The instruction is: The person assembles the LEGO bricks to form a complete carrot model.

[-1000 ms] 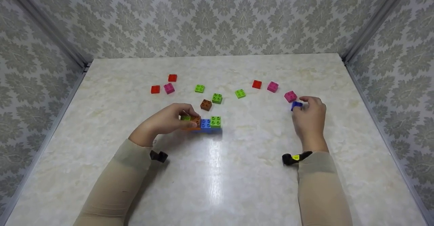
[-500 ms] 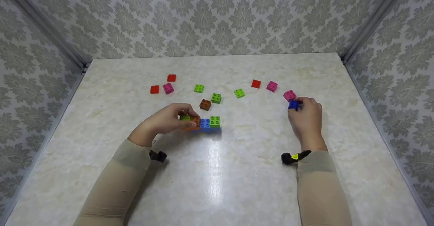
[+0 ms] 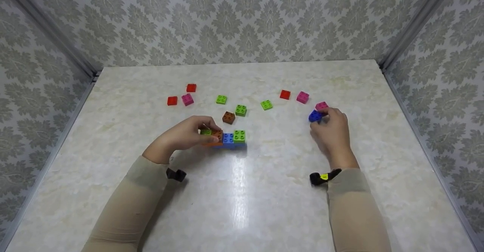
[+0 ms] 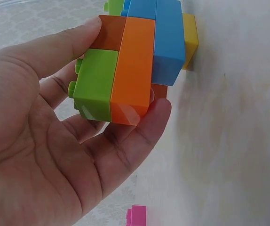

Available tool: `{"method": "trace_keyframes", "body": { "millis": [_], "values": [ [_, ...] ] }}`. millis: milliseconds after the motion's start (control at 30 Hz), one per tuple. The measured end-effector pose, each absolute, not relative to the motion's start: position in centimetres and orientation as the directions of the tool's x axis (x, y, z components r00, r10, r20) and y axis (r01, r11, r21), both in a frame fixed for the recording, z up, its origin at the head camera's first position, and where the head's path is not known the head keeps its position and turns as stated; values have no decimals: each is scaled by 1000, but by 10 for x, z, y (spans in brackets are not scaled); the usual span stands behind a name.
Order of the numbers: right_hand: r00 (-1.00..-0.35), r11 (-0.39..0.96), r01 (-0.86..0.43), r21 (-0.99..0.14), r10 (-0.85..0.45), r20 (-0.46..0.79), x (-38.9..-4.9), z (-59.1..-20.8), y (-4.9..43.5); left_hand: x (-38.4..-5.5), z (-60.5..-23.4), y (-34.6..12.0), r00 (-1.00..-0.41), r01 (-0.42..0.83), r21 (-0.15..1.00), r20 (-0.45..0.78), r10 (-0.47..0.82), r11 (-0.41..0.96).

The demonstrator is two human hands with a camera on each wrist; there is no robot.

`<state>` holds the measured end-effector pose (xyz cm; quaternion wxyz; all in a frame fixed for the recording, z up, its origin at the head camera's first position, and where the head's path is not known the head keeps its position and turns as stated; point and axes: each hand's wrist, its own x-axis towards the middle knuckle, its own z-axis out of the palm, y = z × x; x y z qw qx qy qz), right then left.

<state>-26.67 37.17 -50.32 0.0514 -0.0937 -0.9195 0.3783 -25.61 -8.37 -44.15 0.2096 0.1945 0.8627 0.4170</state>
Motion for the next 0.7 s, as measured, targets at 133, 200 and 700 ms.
{"method": "trace_keyframes", "body": {
  "millis": [133, 200, 700],
  "values": [
    [-982, 689, 117, -715, 187, 20, -266, -502, 363, -256, -442, -83, -838, 163, 797, -199, 508, 582],
    [-984, 681, 108, -724, 177, 20, -266, -501, 360, -256, -442, -83, -838, 167, 794, -198, 508, 584],
    [-1000, 594, -6, -805, 16, 19, -262, -490, 311, -254, -442, -85, -832, 163, 815, -190, 522, 556]
  ]
}}
